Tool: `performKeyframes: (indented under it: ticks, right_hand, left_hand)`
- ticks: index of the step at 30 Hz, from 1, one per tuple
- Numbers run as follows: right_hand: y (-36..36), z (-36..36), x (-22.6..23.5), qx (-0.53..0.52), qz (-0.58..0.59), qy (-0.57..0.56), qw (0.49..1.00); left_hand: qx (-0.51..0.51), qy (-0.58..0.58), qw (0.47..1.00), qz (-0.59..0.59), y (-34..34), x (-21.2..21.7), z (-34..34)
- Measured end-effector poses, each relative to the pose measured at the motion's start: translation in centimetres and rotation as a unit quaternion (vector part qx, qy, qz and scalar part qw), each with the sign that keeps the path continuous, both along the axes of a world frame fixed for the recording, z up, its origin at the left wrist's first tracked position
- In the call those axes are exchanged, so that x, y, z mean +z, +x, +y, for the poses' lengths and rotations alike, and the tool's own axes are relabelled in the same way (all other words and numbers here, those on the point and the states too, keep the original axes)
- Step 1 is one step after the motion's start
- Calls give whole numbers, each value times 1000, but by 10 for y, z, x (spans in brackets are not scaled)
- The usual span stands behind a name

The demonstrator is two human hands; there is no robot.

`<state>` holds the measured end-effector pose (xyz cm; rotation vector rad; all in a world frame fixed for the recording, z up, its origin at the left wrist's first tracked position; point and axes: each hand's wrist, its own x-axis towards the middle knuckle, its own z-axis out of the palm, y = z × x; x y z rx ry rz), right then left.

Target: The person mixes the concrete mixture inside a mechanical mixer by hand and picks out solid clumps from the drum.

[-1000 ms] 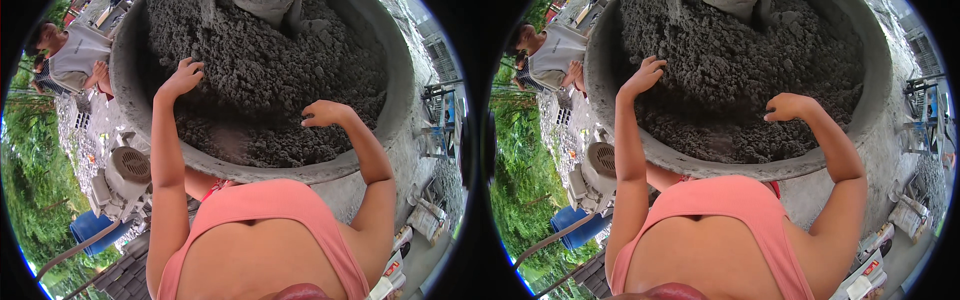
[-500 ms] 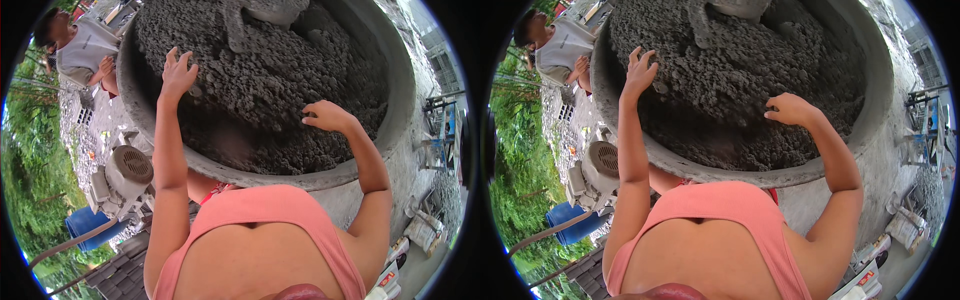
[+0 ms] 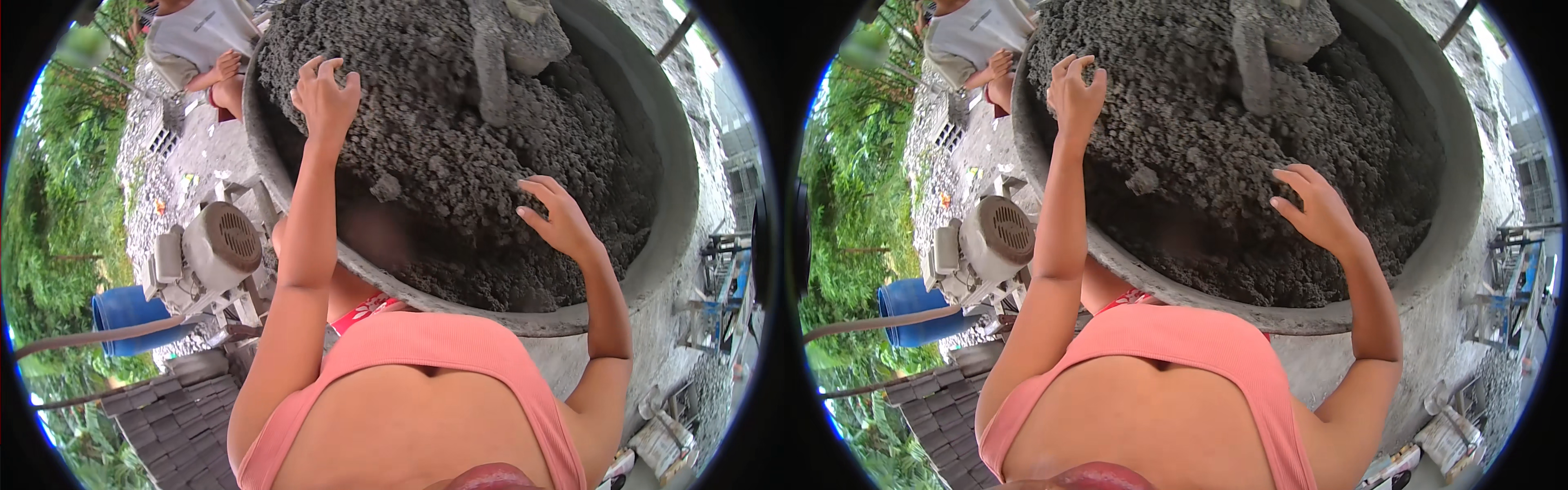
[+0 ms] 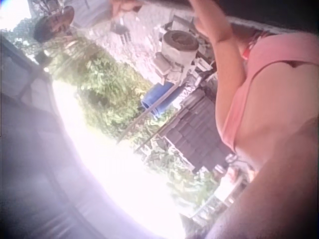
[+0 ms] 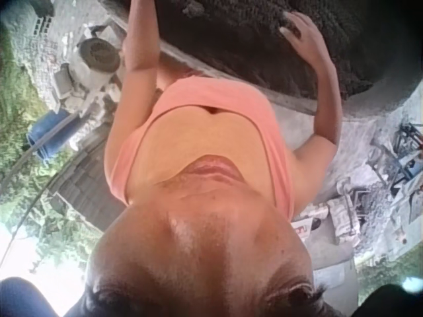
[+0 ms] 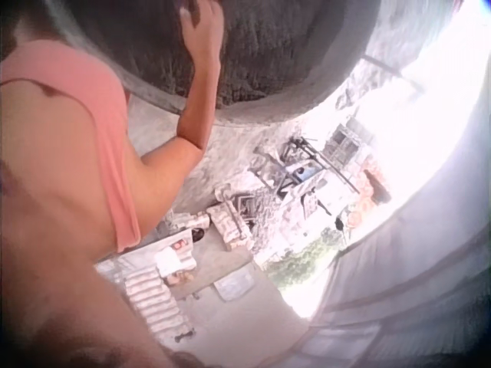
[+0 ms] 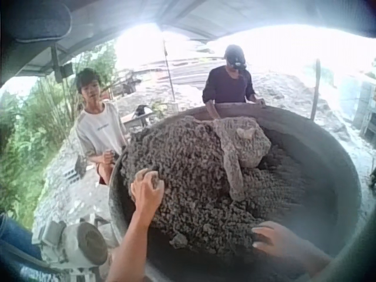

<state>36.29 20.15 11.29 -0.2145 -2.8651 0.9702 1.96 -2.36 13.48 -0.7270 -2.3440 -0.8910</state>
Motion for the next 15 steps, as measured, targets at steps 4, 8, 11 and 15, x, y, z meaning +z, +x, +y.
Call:
performKeyframes:
  ticks: [4, 8, 11, 15]
  right_hand:
    - [-1, -12, 7, -10, -24, 38, 999]
    - [-4, -28, 12, -21, -54, 57, 997]
    - [-3, -41, 14, -1, -38, 81, 996]
    - [0, -55, 16, 40, -24, 111, 993]
  left_hand:
    - [3, 69, 998, 13, -8, 6, -13]
    - [-26, 166, 984, 52, -8, 14, -23]
    - [-30, 175, 982, 65, -2, 22, -30]
    - [-65, 172, 973, 137, 30, 61, -47]
